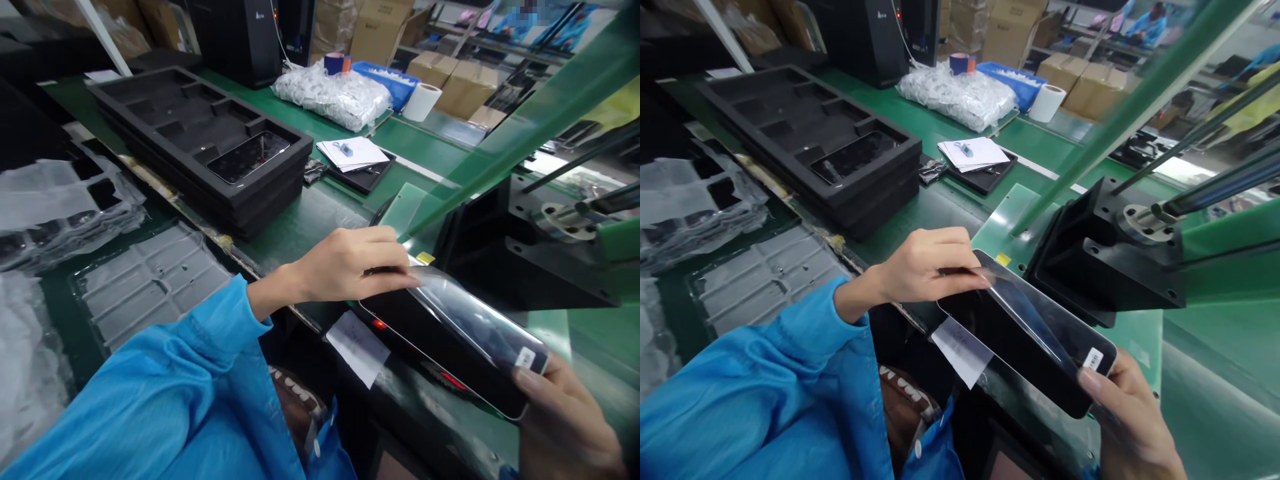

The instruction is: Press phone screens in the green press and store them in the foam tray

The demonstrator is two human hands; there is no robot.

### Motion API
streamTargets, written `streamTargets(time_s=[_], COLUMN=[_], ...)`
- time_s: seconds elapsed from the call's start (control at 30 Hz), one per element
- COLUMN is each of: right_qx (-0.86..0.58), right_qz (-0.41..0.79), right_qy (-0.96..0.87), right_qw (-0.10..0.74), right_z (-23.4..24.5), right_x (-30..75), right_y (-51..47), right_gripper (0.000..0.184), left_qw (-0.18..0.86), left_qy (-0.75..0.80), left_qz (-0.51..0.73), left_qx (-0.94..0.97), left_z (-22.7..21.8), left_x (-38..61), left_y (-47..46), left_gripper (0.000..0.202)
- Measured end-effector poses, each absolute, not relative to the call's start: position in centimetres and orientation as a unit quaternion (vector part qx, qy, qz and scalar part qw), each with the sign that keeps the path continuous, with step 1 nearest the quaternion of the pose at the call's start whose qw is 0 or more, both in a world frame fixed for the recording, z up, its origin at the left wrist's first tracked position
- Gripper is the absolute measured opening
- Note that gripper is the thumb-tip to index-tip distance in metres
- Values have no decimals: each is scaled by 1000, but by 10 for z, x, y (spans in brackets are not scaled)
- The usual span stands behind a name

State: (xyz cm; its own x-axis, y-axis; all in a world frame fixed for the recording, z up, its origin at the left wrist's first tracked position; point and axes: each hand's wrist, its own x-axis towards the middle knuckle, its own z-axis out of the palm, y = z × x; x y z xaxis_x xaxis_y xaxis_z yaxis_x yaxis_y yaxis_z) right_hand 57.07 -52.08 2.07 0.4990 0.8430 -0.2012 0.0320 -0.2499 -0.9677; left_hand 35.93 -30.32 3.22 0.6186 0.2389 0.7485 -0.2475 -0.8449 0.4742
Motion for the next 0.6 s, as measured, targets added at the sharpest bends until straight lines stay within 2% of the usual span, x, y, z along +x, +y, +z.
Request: streamTargets(time_s=[0.1,0.5,0.6], right_qx=[-677,-674,-659], right_qz=[394,380,430], right_qy=[-274,-223,-236], right_qw=[558,593,570], right_z=[17,14,12], right_x=[573,574,584], right_y=[-524,-527,-524], right_gripper=[28,24,29], left_qw=[322,414,468], left_qy=[-3,33,81], left_qz=[434,436,401], left_qx=[842,798,783], left_z=[35,41,37], left_x=[358,353,347], left_y=[-306,-313,-323], left_gripper=[22,15,16])
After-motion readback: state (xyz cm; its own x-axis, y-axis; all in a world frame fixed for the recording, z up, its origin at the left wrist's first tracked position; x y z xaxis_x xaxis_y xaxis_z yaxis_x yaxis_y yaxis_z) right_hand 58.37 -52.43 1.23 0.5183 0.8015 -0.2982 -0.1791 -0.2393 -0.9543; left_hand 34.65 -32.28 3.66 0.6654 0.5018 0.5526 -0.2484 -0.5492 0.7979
